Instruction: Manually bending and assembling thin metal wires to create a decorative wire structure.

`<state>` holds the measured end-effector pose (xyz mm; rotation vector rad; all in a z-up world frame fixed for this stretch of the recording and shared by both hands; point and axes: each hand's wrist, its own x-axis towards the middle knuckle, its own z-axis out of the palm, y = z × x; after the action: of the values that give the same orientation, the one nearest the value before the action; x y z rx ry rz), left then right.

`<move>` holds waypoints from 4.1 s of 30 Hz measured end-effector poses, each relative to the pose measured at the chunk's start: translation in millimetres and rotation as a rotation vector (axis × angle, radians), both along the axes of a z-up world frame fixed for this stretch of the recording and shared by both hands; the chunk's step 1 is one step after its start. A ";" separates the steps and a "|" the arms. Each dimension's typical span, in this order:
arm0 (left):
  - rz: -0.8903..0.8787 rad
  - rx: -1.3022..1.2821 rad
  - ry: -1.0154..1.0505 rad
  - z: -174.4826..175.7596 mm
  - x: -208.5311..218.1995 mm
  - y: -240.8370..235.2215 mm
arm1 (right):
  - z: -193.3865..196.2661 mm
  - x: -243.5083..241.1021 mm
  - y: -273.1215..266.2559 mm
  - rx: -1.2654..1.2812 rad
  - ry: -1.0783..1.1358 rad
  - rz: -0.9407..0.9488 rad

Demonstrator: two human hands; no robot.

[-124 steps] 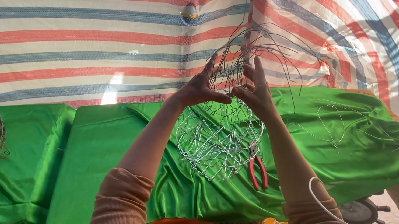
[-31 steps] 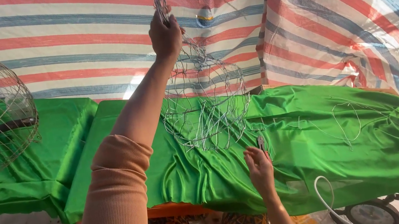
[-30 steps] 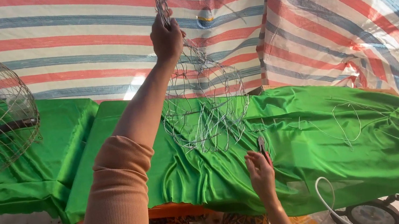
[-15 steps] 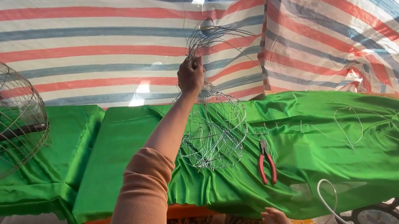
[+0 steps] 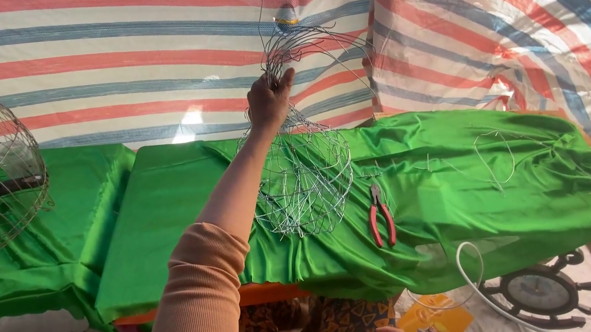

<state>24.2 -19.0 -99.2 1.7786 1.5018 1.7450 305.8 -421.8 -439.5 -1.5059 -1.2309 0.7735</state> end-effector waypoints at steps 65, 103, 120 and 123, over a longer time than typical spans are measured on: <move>0.006 -0.187 0.057 1.7 29.1 -48.3 | 436.9 -56.1 410.2 0.471 -1.148 0.327; -0.472 -0.118 -0.095 13.4 -39.9 -110.3 | 225.9 -70.8 216.5 0.577 -0.254 0.073; -0.718 0.414 0.627 105.6 -72.7 -360.2 | 281.7 -85.1 119.9 0.411 -0.267 0.739; -0.549 0.628 0.487 88.9 -50.1 -342.6 | 256.7 -83.1 120.4 0.360 -0.342 0.621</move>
<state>-25.8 -361.6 -10.3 2.7389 0.4552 1.6471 222.7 -301.5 -182.7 -0.9812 -2.0266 0.6444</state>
